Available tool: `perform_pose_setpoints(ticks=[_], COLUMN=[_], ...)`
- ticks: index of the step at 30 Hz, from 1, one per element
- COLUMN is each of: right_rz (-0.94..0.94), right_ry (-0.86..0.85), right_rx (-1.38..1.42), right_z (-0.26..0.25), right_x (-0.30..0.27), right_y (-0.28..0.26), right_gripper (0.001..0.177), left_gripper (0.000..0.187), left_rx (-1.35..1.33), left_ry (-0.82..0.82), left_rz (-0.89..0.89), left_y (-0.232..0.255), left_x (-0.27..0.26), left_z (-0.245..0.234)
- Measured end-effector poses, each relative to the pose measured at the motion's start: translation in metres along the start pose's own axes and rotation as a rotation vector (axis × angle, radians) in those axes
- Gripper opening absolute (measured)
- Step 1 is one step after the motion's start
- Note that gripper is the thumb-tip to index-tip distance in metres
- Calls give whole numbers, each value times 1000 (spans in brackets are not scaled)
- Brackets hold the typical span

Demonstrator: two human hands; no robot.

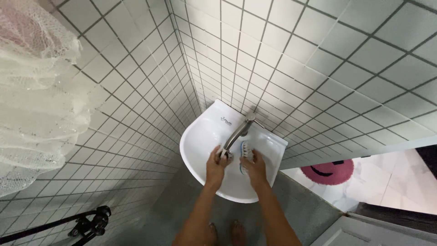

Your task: Scrub the faucet and drain area of a small white sink using a blue scrub brush.

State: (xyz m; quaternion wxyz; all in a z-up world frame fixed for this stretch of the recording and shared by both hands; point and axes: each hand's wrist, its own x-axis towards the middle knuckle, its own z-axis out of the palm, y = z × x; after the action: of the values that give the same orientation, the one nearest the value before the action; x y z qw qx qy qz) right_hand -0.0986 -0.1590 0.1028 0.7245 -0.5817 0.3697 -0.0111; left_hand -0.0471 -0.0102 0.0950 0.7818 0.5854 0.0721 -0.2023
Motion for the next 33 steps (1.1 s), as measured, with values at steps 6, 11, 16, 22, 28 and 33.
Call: perform_pose_setpoints(ticks=[6,11,16,22,28,33], right_rz=[-17,-51,-80,-20,-60,-49], right_ry=[73,73,71,83,85,67], right_rx=[-28,-92,-128,-145,-155,-46], right_z=[-18,-22,-22,-17,-20,-26], right_x=[1,-6,-9,-18,-18,-12], right_y=[16,17,24,22,24,31], right_gripper=[79,80,77,78,77,74], left_gripper=[35,37,30,30,33,19], left_rx=[5,500,951,998,1181,1225], left_ry=[-38,33,95,88,6,-46], left_rz=[25,119,140,117,364,391], left_y=[2,31,20,6,-65,-35], left_x=[4,-10,-5,9,50,34], left_z=[-16,-10,-22,-20,-30,-17])
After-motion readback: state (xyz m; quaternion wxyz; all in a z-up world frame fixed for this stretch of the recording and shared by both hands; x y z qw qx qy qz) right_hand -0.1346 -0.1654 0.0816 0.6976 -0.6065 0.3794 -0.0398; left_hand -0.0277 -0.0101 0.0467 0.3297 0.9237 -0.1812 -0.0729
